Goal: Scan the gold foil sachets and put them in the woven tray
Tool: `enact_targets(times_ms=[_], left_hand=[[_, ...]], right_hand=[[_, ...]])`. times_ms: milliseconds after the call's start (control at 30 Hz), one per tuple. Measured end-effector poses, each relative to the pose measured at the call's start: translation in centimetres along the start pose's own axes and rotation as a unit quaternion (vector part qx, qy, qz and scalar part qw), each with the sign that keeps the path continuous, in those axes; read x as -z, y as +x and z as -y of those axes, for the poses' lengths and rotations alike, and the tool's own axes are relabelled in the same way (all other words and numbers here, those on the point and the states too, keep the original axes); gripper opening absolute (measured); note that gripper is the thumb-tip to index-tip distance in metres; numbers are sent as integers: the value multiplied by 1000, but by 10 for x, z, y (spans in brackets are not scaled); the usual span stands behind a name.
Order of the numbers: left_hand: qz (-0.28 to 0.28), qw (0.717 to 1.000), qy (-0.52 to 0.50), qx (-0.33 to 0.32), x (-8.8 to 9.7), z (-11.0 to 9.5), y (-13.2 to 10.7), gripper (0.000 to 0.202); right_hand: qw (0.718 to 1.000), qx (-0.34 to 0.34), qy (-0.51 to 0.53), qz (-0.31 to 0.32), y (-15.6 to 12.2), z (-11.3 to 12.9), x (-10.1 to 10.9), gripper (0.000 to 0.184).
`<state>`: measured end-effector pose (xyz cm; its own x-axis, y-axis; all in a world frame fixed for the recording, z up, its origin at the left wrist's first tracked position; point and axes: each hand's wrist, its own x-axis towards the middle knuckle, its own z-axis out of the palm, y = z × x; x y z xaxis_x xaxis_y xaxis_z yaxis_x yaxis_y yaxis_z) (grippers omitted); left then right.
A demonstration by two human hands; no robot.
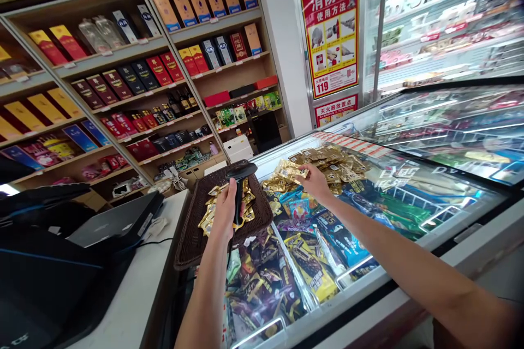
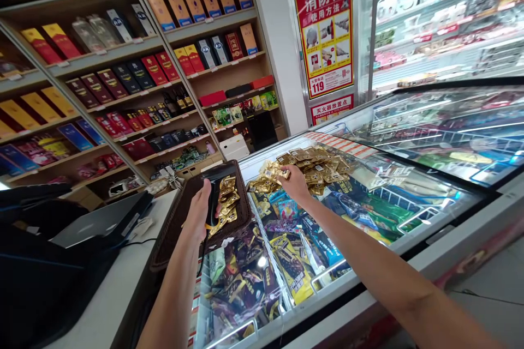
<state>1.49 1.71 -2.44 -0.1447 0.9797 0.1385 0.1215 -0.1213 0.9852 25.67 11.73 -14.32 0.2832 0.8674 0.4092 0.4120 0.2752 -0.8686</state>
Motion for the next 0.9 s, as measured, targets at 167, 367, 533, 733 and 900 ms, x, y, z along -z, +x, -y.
enact_targets(times_ms=[167, 367, 533, 733, 900], left_hand=[[34, 999, 26, 13, -7, 5, -1, 59], [85, 995, 53, 20, -12, 10, -5, 55], [112, 991, 66, 27, -15, 13, -5, 57], [110, 992, 63, 27, -16, 17, -4, 57], [106, 992, 71, 20, -16, 19, -3, 57]], right_hand=[[1000, -8, 16, -19, 2, 5, 4, 31], [999, -18, 23, -24, 3, 9, 9, 31], [999, -14, 27, -18, 2, 11, 13, 32], [999, -22, 23, -21, 4, 10, 13, 31], [999, -22, 25, -22, 3, 10, 13, 31]])
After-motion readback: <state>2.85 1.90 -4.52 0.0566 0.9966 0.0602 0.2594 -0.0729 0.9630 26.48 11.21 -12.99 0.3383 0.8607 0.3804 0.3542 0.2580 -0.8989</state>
